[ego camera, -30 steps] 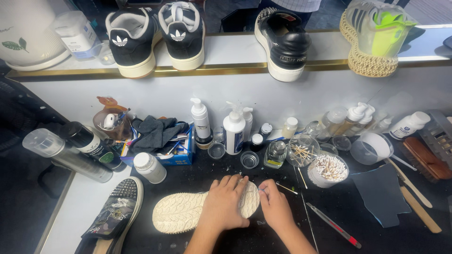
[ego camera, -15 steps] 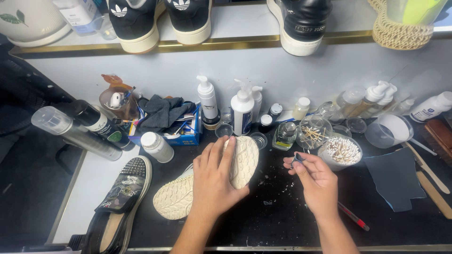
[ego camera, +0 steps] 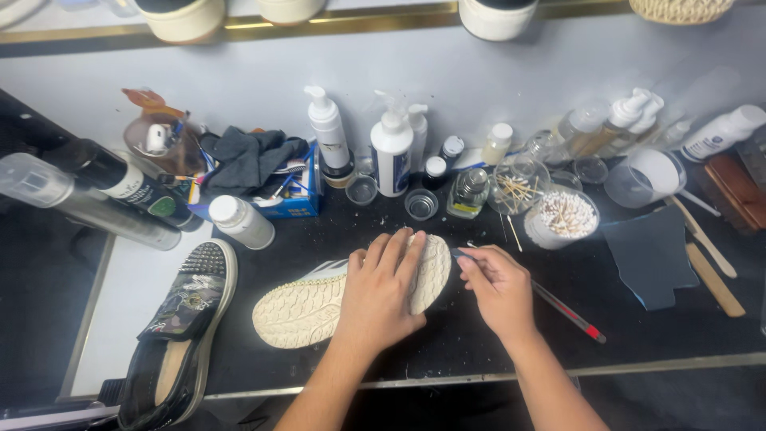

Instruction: The person cleans the sole of a white sneaker using a cotton swab and then a sanding block. They work on the textured bottom and the side edges of the shoe, removing debris and smoothing the surface.

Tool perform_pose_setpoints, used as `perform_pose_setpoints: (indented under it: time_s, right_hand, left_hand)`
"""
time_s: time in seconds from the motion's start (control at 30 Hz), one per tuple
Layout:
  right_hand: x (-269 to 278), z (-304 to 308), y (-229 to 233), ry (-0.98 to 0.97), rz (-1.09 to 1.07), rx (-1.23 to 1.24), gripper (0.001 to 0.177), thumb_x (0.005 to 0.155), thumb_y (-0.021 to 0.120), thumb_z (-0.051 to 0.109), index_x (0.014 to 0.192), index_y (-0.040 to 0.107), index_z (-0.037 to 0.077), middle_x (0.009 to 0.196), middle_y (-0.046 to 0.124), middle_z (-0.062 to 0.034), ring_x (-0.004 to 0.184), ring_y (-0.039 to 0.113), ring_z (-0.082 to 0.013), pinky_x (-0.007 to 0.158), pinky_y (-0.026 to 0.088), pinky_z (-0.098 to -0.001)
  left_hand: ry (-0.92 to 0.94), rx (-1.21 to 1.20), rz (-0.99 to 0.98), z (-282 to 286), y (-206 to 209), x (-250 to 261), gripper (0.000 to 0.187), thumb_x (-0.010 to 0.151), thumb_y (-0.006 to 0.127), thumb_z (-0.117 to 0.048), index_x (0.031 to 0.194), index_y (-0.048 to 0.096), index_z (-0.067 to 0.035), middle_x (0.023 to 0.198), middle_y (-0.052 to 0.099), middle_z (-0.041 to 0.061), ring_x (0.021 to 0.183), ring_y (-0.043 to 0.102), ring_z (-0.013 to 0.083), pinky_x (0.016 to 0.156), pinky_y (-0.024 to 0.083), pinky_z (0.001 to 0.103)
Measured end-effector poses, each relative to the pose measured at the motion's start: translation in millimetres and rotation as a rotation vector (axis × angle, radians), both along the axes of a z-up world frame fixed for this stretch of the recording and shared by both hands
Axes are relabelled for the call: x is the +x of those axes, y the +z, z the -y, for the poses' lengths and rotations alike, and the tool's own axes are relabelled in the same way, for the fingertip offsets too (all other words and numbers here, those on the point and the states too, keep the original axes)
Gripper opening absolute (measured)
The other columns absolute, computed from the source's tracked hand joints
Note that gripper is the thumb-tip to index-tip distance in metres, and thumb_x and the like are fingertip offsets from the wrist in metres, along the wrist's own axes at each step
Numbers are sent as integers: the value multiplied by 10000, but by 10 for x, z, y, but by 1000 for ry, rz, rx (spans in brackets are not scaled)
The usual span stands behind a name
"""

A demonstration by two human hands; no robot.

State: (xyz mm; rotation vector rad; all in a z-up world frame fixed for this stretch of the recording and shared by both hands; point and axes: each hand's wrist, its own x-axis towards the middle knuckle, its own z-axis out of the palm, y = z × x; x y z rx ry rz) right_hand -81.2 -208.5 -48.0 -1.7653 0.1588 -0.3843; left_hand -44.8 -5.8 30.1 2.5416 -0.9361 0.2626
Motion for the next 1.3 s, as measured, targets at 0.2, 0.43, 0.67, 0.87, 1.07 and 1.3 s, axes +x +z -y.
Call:
perform_pose_setpoints:
  time_s: [0.2, 0.43, 0.67, 0.87, 1.07, 1.3]
  right_hand:
    - [6, -9, -301, -110, -201, 69, 209, 927, 720, 126, 1061, 726, -35, 794, 758, -58, 663, 697, -80, 575, 567, -225]
    - [8, -22, -447, -99, -337, 103, 164, 939, 680, 110, 1021, 706, -30, 769, 744, -75, 622, 705, -103, 471, 506, -240]
    - [125, -109, -382, -74, -309, 28, 144, 962, 649, 120, 982, 667, -21, 701, 720, -65, 531, 637, -81, 456, 483, -226]
    - [104, -160, -345, -68, -324, -27, 138, 968, 634, 116, 954, 648, -21, 620, 678, -63, 459, 567, -81, 429, 441, -247]
    - [127, -131, -415, -85, -287, -144, 149, 973, 639, 138, 962, 649, -11, 652, 711, -70, 538, 626, -111, 524, 487, -282]
    - [238, -108, -399, -133, -236, -365, 148, 961, 646, 163, 977, 642, 16, 796, 758, -147, 715, 748, -280, 648, 538, -364]
  left_hand:
    - [-46, 108, -70, 188, -284, 91, 1076, 439, 875, -237, 1426, 498, -35, 1415, 532, 160, 1288, 492, 338, 961, 401, 474]
    - [-50, 104, -91, 218, -361, 153, 1074, 426, 868, -241, 1418, 521, -21, 1400, 543, 158, 1282, 500, 332, 950, 412, 460]
    - [-48, 117, -135, 227, -334, 261, 1069, 415, 876, -270, 1402, 539, -33, 1382, 549, 152, 1274, 505, 332, 962, 406, 461]
    - [-50, 140, -169, 221, -307, 310, 1109, 397, 888, -297, 1416, 534, -38, 1393, 545, 163, 1268, 510, 316, 962, 409, 442]
    - [-54, 126, -181, 212, -318, 345, 1105, 407, 890, -306, 1417, 533, -35, 1396, 549, 155, 1270, 513, 314, 963, 410, 444]
    - [-52, 141, -183, 216, -307, 364, 1102, 404, 888, -305, 1418, 538, -49, 1391, 551, 145, 1277, 508, 308, 952, 413, 457]
